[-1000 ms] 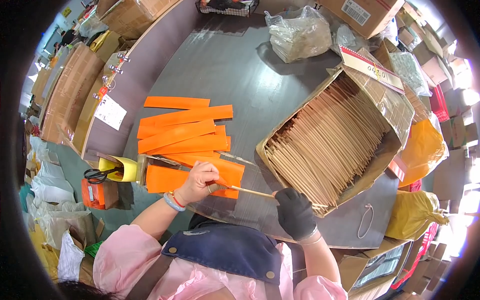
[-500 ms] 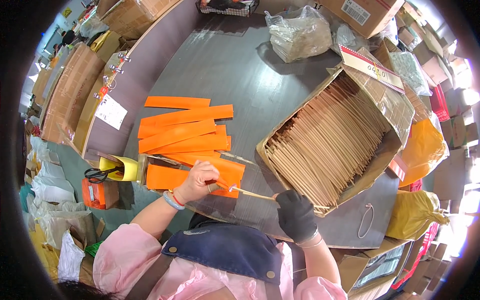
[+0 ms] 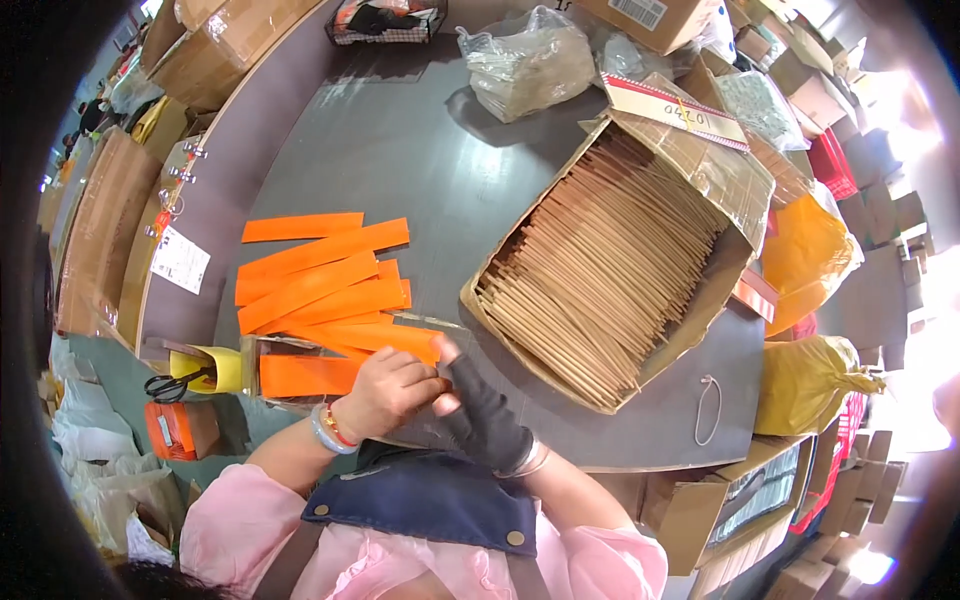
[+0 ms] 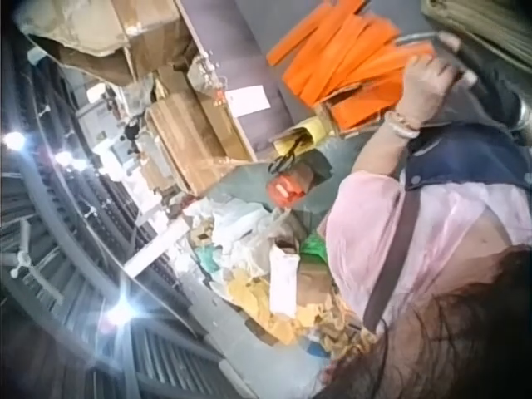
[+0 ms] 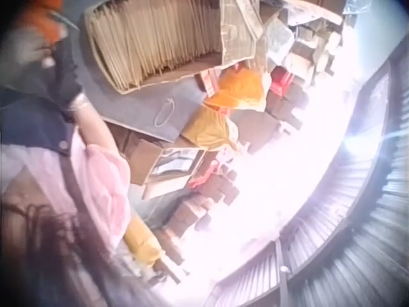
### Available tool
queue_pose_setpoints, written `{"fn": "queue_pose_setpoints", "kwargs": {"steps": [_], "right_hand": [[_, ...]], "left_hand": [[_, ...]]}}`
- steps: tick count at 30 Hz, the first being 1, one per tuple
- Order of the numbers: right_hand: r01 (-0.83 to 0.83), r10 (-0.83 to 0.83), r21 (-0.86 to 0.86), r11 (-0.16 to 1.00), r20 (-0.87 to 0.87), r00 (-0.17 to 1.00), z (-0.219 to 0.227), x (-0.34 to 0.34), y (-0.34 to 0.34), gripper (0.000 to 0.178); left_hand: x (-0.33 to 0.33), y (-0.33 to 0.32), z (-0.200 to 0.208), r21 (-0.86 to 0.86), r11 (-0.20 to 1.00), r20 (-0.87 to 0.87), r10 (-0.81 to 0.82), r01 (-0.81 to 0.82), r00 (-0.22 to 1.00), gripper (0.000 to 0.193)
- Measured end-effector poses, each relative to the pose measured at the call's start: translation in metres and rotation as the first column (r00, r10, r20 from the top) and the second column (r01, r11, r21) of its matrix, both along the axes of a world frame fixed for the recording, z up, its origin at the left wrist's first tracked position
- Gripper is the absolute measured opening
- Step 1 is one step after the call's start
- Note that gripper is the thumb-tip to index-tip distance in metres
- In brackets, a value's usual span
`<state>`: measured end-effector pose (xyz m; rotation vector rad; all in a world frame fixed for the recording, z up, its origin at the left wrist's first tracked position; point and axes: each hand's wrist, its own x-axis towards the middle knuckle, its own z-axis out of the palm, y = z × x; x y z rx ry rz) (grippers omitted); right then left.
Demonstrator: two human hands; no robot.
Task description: Inserting wooden sticks into orange paper sleeves and bundling them.
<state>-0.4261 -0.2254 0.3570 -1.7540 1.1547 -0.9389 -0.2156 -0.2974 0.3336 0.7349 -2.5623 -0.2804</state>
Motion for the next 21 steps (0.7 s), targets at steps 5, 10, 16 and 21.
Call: {"fn": "queue_pose_setpoints", "kwargs": {"steps": [5, 10, 16, 21], "right_hand": [[0.398, -0.516, -0.332, 0.855, -0.615, 0.596, -0.05, -0.072, -0.006, 0.028], [0.281, -0.55, -0.473, 0.835, -0.695, 0.463, -0.071, -0.084, -0.006, 0.022], [0.355, -0.524, -0.393, 0.848, -0.72, 0.454, -0.075, -0.074, -0.01, 0.023], [0.358, -0.543, -0.414, 0.837, -0.711, 0.447, -0.075, -0.08, -0.005, 0.021]], "left_hand": [[0.016, -0.01, -0.018, 0.093, 0.949, -0.09, 0.308, -0.3, 0.947, 0.031], [0.015, -0.002, -0.052, 0.296, 0.94, -0.14, 0.219, -0.17, 0.966, 0.036], [0.016, -0.002, -0.053, 0.193, 0.964, -0.281, 0.234, -0.185, 0.931, 0.033], [0.02, -0.003, -0.051, 0.278, 0.953, -0.241, 0.191, -0.121, 0.952, 0.044]]}}
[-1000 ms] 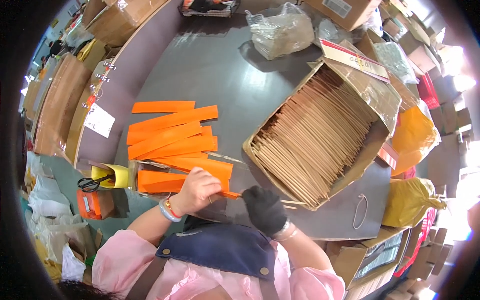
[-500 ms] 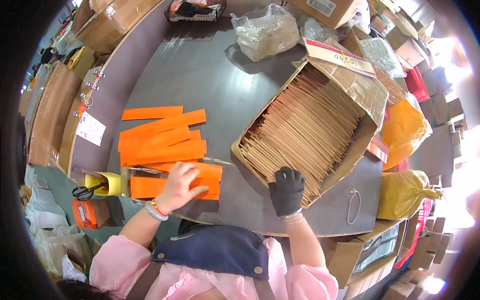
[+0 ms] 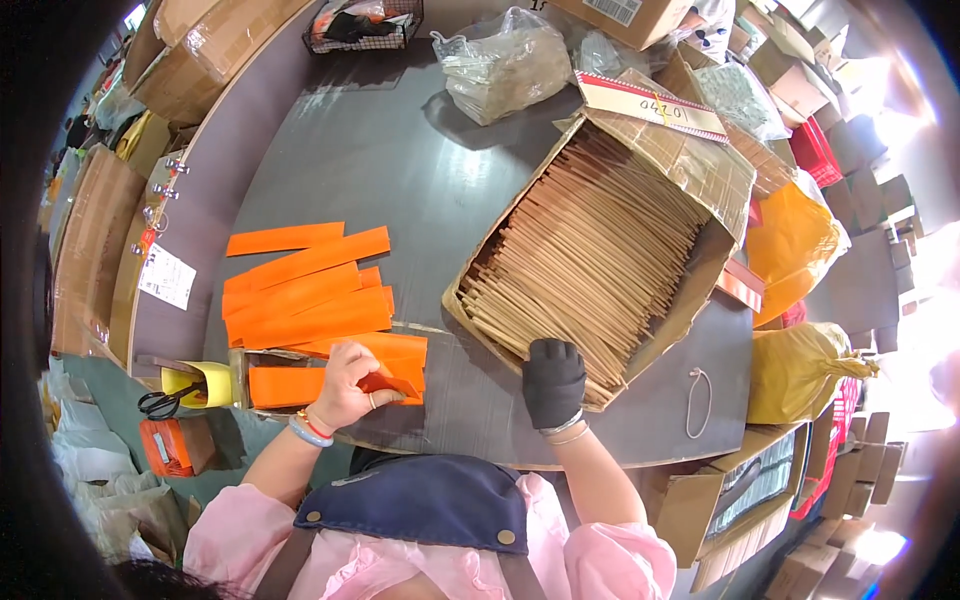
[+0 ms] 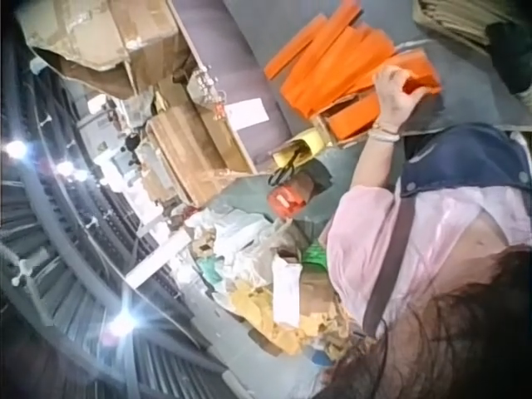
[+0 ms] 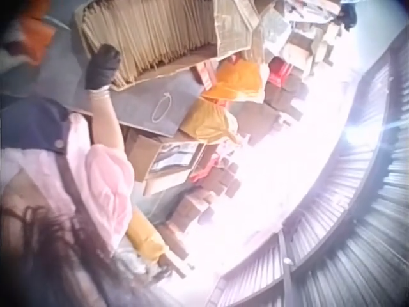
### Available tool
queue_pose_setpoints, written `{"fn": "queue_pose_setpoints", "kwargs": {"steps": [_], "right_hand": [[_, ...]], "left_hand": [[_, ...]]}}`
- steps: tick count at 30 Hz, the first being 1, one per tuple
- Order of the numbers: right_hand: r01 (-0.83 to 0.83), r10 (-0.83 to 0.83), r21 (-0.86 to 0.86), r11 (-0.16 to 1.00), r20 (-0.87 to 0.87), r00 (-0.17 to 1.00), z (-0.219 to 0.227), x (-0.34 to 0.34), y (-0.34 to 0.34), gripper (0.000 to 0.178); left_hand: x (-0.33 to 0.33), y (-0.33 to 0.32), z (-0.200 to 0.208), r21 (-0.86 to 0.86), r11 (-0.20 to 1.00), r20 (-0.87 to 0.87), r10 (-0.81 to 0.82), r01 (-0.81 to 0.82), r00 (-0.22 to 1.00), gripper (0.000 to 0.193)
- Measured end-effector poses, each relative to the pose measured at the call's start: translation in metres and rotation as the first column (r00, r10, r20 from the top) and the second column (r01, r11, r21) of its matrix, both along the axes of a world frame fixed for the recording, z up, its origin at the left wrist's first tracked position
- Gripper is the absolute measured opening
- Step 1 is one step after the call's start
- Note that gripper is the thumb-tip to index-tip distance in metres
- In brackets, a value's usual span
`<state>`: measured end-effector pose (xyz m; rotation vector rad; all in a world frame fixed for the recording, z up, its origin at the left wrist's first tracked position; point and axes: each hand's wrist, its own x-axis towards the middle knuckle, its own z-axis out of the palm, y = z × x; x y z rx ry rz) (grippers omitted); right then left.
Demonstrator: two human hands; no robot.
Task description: Inserting wooden sticks into orange paper sleeves and bundling them.
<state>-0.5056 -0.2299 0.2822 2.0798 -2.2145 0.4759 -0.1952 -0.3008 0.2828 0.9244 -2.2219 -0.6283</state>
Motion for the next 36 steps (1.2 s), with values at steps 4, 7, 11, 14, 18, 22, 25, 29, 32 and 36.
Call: {"fn": "queue_pose_setpoints", "kwargs": {"steps": [4, 7, 11, 14, 18, 22, 25, 29, 32, 36], "right_hand": [[0.033, -0.034, 0.014, 0.999, 0.088, 0.996, 0.012, 0.003, 0.003, 0.018], [-0.029, 0.029, 0.002, 1.0, 0.119, 0.992, 0.034, 0.007, 0.01, 0.018], [-0.252, 0.225, 0.082, 0.964, 0.246, 0.943, 0.054, 0.018, 0.017, 0.022], [-0.34, 0.278, 0.087, 0.936, 0.408, 0.87, 0.055, 0.029, 0.021, 0.02], [-0.391, 0.306, 0.123, 0.912, 0.429, 0.85, 0.057, 0.033, 0.019, 0.019], [-0.405, 0.339, 0.172, 0.898, 0.316, 0.886, 0.058, 0.046, 0.014, 0.021], [-0.486, 0.432, 0.239, 0.841, 0.246, 0.868, 0.069, 0.054, 0.007, 0.026], [-0.135, 0.012, 0.192, 0.972, 0.532, 0.846, 0.062, 0.028, 0.006, 0.044], [-0.416, 0.343, -0.108, 0.903, 0.766, 0.544, 0.073, 0.074, 0.003, 0.051], [-0.037, 0.171, -0.21, 0.977, 0.664, 0.728, 0.026, 0.02, 0.017, 0.038]], "left_hand": [[0.005, 0.001, -0.002, 0.051, 0.998, 0.023, -0.031, 0.03, 0.999, 0.044], [0.0, -0.001, 0.006, 0.086, 0.995, -0.021, 0.042, -0.04, 0.999, 0.037], [0.005, -0.002, -0.002, 0.19, 0.982, -0.019, -0.01, 0.014, 1.0, 0.023], [0.008, -0.004, -0.004, 0.203, 0.977, -0.029, -0.063, 0.068, 0.998, 0.026], [0.011, -0.004, -0.003, 0.164, 0.983, -0.071, -0.074, 0.085, 0.995, 0.022], [-0.003, -0.001, 0.013, 0.076, 0.989, 0.036, -0.129, 0.126, 0.991, 0.018], [-0.022, 0.01, 0.036, -0.093, 0.973, 0.132, -0.199, 0.212, 0.971, 0.014], [-0.009, -0.011, 0.045, -0.202, 0.976, 0.195, -0.037, 0.077, 0.98, 0.011], [-0.042, 0.009, 0.052, -0.173, 0.934, 0.211, -0.275, 0.312, 0.938, 0.012], [-0.02, -0.026, 0.052, -0.357, 0.933, 0.265, 0.065, 0.036, 0.962, 0.03]]}}
